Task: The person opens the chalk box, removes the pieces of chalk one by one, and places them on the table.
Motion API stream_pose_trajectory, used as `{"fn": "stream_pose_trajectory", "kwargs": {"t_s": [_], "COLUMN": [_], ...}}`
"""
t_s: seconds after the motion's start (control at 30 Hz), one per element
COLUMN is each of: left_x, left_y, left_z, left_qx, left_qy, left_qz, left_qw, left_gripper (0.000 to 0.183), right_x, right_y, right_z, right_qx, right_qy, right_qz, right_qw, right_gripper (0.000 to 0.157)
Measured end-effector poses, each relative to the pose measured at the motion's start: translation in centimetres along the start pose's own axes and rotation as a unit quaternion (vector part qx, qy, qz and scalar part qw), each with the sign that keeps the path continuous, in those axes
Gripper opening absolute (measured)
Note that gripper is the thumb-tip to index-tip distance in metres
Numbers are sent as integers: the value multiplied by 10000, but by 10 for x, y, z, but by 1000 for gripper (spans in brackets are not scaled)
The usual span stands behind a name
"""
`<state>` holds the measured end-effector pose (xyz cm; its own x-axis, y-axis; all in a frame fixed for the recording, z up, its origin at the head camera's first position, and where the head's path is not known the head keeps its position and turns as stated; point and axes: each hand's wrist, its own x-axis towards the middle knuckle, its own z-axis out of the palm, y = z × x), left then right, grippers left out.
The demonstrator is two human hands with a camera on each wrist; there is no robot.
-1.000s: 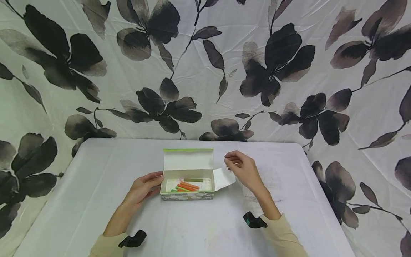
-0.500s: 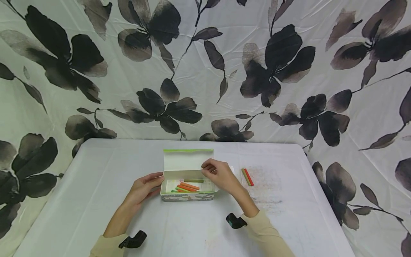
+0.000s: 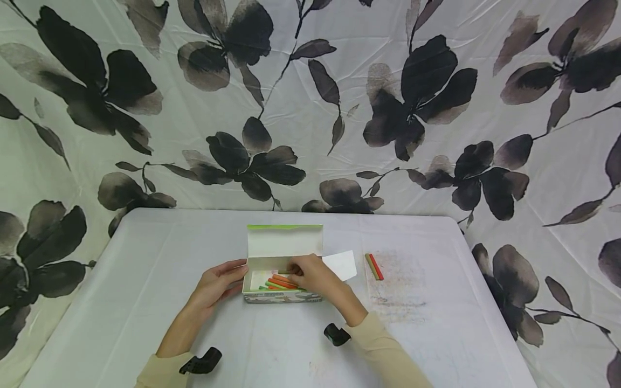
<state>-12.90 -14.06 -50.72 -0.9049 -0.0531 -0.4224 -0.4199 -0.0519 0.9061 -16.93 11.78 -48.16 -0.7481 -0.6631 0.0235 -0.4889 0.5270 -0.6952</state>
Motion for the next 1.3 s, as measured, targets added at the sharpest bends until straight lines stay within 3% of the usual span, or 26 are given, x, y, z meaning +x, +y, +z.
{"fn": "stream_pose_trajectory", "kwargs": {"t_s": [0.27,0.8,1.07,1.3], "left_x": [0,1,1,2], "left_y": [1,-1,0,-2], "left_z": [0,-1,-2,-1], "left_qx": [-10,-48,-78,-106], "left_qy": [14,66,57,44], "left_qz": [-28,27,18,106], "left_qw": [10000,10000,10000,9999], "left_gripper": [47,45,45,47], "right_x": [8,13,14,7], "right_y": [-3,1,0,0], "right_z": [9,9,5,-7], "right_qx": [-453,-230,-223,84], "right_qy": [-230,-586,-606,-302], "right_qz": [378,426,283,83], "right_qw": [9980,9971,9975,9995], "right_gripper": [15,17,19,16]}}
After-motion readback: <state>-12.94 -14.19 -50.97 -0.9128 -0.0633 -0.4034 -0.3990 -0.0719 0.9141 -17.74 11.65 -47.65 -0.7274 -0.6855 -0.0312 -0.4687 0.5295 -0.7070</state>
